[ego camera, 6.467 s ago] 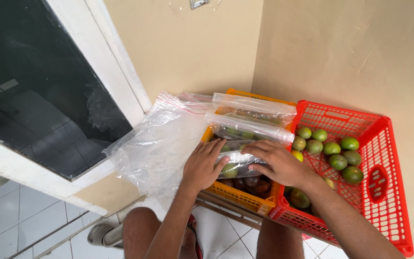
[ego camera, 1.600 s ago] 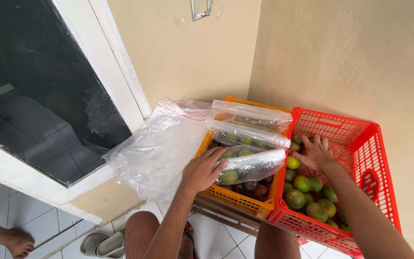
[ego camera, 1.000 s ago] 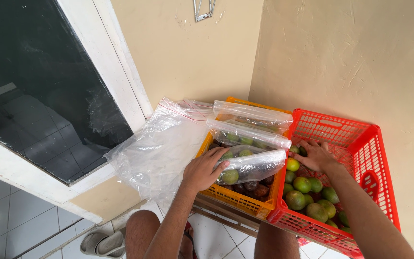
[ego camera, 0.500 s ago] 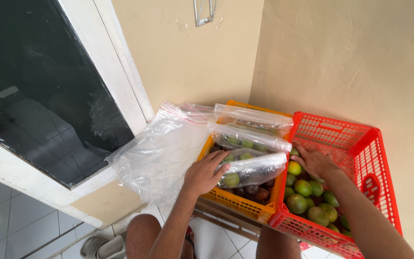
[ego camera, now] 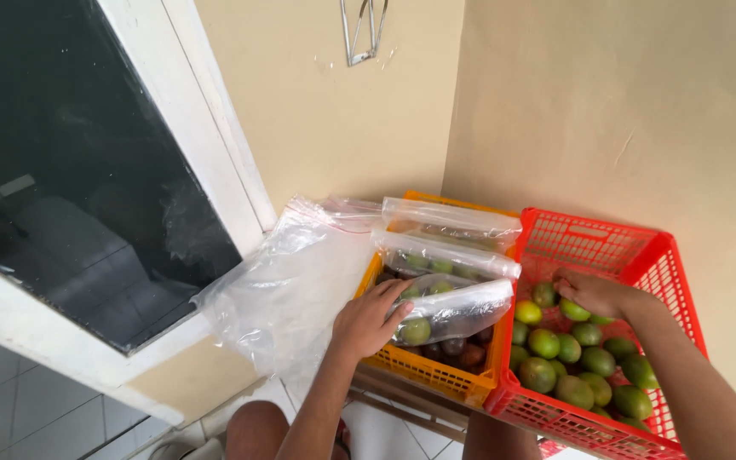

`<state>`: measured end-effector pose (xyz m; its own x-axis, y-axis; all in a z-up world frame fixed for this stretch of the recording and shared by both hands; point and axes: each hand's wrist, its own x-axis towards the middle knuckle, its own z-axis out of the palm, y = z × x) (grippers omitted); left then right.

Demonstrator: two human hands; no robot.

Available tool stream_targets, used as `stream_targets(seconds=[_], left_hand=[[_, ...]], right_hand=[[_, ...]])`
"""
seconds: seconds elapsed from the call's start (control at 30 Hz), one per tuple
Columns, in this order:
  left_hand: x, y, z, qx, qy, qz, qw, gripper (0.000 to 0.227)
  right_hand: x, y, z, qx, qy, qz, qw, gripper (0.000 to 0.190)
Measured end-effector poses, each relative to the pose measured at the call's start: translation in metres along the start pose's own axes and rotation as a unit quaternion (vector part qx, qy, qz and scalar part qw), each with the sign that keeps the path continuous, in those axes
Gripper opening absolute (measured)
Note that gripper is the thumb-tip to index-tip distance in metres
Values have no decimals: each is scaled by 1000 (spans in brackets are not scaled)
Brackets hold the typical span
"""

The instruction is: The person packs green fruits from a red crate into clear plastic bags, seals them, and places them into a yellow crate. They then pack dark brown fruits from the yellow crate into another plastic bag and seal it.

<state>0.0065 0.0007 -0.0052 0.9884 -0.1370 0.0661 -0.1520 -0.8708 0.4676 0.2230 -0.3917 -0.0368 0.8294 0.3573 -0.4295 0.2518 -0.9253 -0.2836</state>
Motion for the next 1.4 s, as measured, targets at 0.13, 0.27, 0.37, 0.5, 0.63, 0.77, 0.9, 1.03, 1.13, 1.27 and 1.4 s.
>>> stream_targets(seconds=[0.13,0.27,0.37,0.5,0.63,0.77,0.9,1.03,1.13,1.27,1.4], left_hand=[[0,0,-1,11,-30,8,999,65],[-2,5,-8,3,-18,1,1000,61],[-5,7,-9,13,-21,-5,1000,61],[-6,4,-10,15,-20,-1,1000,61],[-7,9,-11,9,-7,-11,1000,59],[-8,11,-13,8,-17,-15,1000,62],[-10,18,-19,-6,-33,-24,999,67],[-8,11,-18,-5,-28,-2,1000,65],[-7,12,-19,-9,-27,-6,1000,66],[-9,12,-20,-20,-27,-5,999,67],[-8,8,-17,-14,-38,-6,999,65]], right_hand=[[-27,13,6,-38,-19,-25,999,83],[-73,-23,7,0,-94,-23,995,63],[-87,-38,5,-36,-126,-25,991,56],[-76,-40,-5,31,-124,-40,991,43],[-50,-57,-11,-55,55,-3,997,41],[-56,-92,9,3,78,-77,994,56],[-57,-83,14,55,-21,-85,995,66],[-39,-52,26,7,-24,-96,995,65],[-61,-60,3,20,-44,-102,994,67],[-109,-82,-18,92,-72,-52,992,78],[-143,-79,-10,114,-159,-49,979,95]])
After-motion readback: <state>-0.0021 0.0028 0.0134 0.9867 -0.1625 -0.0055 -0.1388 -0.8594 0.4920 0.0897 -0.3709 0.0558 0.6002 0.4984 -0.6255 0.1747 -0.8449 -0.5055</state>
